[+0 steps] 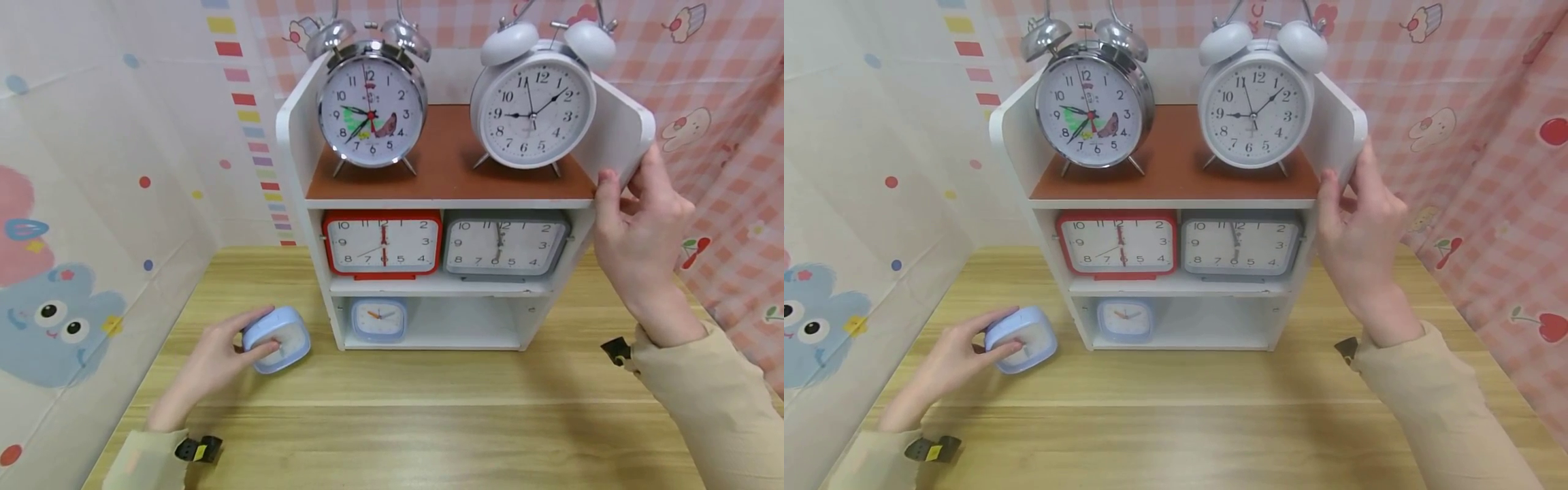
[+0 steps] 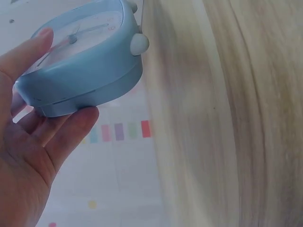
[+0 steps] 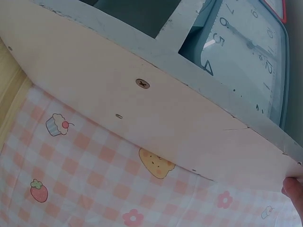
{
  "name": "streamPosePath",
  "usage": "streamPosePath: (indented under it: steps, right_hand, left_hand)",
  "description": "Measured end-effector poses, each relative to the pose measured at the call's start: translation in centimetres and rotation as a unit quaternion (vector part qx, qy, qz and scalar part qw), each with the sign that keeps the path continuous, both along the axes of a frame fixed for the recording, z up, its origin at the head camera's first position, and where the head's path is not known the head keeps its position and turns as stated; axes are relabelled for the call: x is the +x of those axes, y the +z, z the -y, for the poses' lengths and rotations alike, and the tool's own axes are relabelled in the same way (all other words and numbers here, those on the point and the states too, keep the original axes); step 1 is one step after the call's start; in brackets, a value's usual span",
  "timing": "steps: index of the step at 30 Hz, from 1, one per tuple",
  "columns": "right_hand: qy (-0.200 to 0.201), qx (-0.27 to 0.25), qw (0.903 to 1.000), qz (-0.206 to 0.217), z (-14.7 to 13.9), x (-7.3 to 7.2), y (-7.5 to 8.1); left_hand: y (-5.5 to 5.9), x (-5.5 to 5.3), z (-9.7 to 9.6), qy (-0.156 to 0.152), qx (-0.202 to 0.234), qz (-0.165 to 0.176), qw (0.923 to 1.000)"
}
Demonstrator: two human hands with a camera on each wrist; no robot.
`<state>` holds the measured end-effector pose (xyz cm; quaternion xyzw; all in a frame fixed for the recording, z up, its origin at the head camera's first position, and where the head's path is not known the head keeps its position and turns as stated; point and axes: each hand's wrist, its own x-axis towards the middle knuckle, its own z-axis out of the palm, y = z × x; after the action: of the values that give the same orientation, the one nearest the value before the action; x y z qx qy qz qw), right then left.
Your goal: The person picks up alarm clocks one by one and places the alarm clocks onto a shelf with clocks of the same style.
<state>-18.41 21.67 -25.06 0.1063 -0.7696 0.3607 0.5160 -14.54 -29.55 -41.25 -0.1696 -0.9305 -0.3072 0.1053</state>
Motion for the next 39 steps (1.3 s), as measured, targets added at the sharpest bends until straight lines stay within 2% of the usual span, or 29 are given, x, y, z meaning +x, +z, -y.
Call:
streamPosePath:
  steps: [14,22,39]
  right_hand:
    - [-0.004,-0.003,1.0,0.001,0.0,0.0,-0.1]
    - [-0.006,-0.003,1.0,-0.004,0.0,-0.1,-0.1]
    - [-0.008,-0.004,0.9999,-0.007,0.0,-0.2,-0.2]
  left_hand:
    - [0.6,1.2,-2.2,-0.048,0.021,-0.004,0.9986]
    - [0.7,2.0,-3.2,-0.059,0.029,0.016,0.9977]
    - [0.2,1.9,-6.0,-0.111,0.046,0.026,0.9924]
